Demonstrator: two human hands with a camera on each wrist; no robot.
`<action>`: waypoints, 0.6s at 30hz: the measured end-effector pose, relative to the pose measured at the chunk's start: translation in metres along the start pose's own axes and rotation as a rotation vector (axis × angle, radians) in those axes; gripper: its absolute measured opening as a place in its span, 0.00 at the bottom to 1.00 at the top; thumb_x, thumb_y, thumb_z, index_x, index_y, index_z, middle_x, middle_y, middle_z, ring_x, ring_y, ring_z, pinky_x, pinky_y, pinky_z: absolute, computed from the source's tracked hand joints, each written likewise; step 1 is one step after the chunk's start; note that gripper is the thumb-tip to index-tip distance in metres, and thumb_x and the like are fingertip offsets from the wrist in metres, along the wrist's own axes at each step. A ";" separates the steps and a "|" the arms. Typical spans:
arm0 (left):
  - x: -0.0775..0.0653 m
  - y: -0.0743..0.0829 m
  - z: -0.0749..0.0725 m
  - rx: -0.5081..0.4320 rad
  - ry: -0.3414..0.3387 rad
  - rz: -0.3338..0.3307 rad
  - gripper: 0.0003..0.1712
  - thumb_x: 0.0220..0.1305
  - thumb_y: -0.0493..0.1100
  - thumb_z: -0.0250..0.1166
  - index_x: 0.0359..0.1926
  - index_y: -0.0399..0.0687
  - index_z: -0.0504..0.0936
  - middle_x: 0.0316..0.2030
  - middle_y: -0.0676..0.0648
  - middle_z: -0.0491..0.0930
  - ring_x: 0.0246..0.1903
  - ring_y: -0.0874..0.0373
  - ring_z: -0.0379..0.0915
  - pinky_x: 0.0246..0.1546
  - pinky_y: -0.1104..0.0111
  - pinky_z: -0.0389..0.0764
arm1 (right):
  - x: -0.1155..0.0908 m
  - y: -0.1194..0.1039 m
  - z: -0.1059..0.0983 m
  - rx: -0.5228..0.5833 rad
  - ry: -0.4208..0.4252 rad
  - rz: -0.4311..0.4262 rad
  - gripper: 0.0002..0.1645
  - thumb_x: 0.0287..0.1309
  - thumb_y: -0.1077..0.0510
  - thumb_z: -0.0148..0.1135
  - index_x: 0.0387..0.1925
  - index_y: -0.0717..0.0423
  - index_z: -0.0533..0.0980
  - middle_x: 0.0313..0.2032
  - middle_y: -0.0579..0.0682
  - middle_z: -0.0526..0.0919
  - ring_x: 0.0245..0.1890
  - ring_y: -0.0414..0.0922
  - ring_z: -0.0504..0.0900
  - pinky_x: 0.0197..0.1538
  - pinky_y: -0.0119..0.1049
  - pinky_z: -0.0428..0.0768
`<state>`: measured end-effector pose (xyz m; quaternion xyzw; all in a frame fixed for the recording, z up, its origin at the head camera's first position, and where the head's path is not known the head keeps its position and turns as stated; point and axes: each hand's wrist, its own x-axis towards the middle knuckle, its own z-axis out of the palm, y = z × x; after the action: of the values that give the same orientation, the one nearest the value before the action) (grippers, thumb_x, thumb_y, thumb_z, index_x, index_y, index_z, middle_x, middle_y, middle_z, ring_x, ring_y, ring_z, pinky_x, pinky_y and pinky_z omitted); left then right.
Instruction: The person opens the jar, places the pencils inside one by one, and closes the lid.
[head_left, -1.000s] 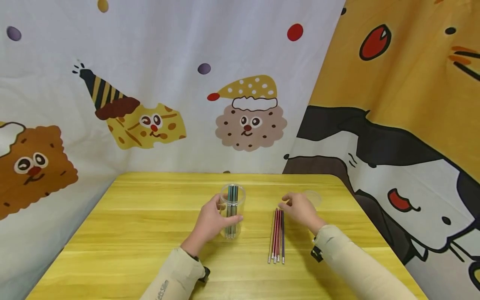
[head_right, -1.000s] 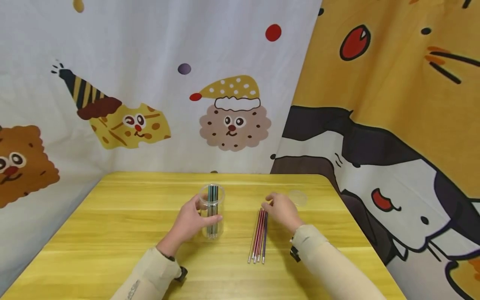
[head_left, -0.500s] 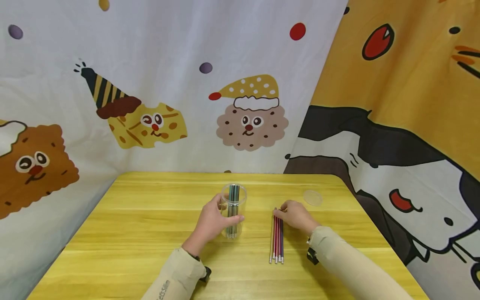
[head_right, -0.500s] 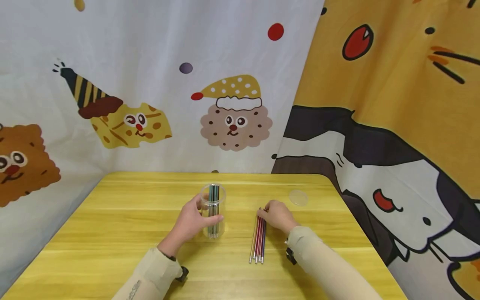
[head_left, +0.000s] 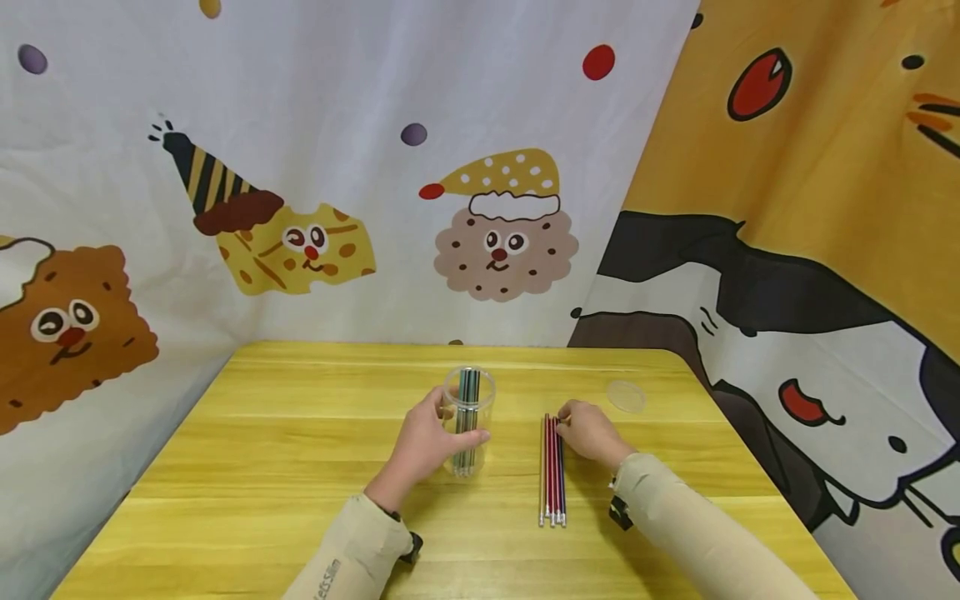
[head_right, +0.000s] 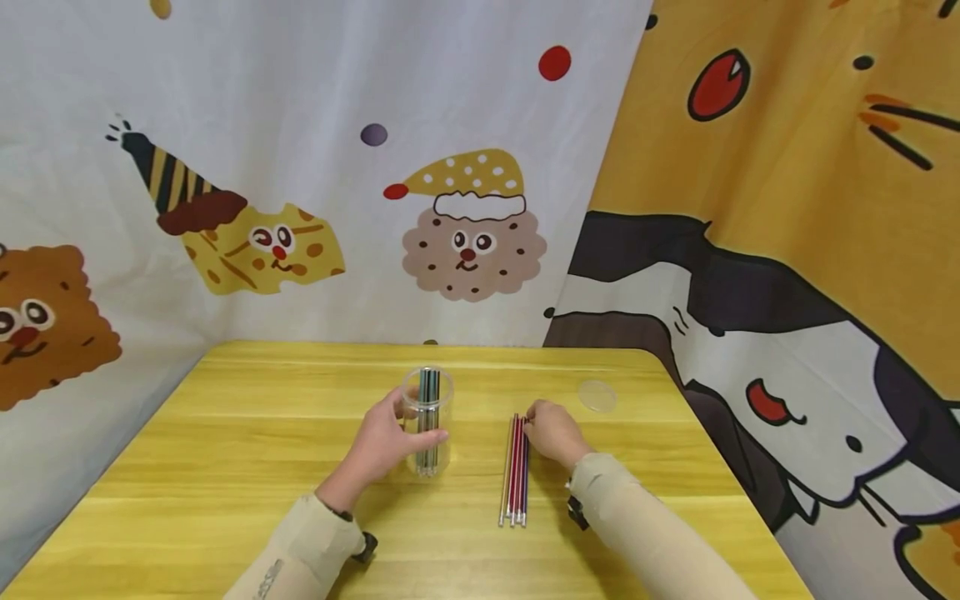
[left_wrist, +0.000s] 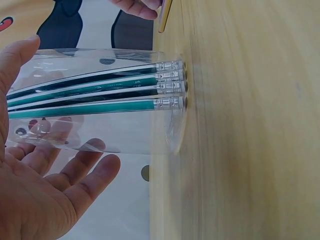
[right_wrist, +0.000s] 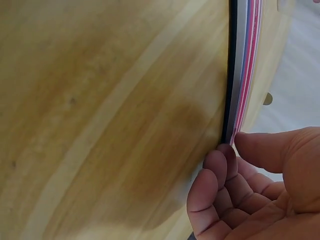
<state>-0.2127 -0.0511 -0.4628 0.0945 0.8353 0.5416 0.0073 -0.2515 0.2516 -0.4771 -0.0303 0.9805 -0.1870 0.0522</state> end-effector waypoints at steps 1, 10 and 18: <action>0.000 0.000 0.000 0.000 0.001 0.002 0.48 0.53 0.58 0.86 0.71 0.54 0.75 0.57 0.43 0.80 0.64 0.41 0.79 0.53 0.48 0.88 | 0.000 0.000 0.000 0.002 -0.001 0.001 0.18 0.73 0.59 0.66 0.57 0.67 0.81 0.50 0.63 0.89 0.47 0.54 0.88 0.51 0.51 0.88; -0.001 0.000 0.000 -0.007 0.000 0.003 0.48 0.53 0.59 0.86 0.70 0.54 0.75 0.57 0.43 0.79 0.65 0.39 0.79 0.53 0.47 0.88 | -0.001 0.000 0.001 -0.019 0.004 -0.017 0.17 0.73 0.60 0.67 0.57 0.65 0.81 0.51 0.63 0.89 0.50 0.56 0.89 0.52 0.51 0.88; -0.001 0.000 0.001 -0.012 0.002 0.003 0.48 0.53 0.58 0.86 0.71 0.54 0.75 0.58 0.42 0.80 0.64 0.39 0.79 0.52 0.47 0.88 | -0.001 0.000 0.001 -0.008 0.007 -0.018 0.17 0.72 0.60 0.68 0.56 0.65 0.81 0.50 0.63 0.89 0.49 0.55 0.89 0.52 0.51 0.88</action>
<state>-0.2119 -0.0507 -0.4632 0.0950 0.8319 0.5467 0.0064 -0.2504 0.2513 -0.4780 -0.0386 0.9811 -0.1836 0.0469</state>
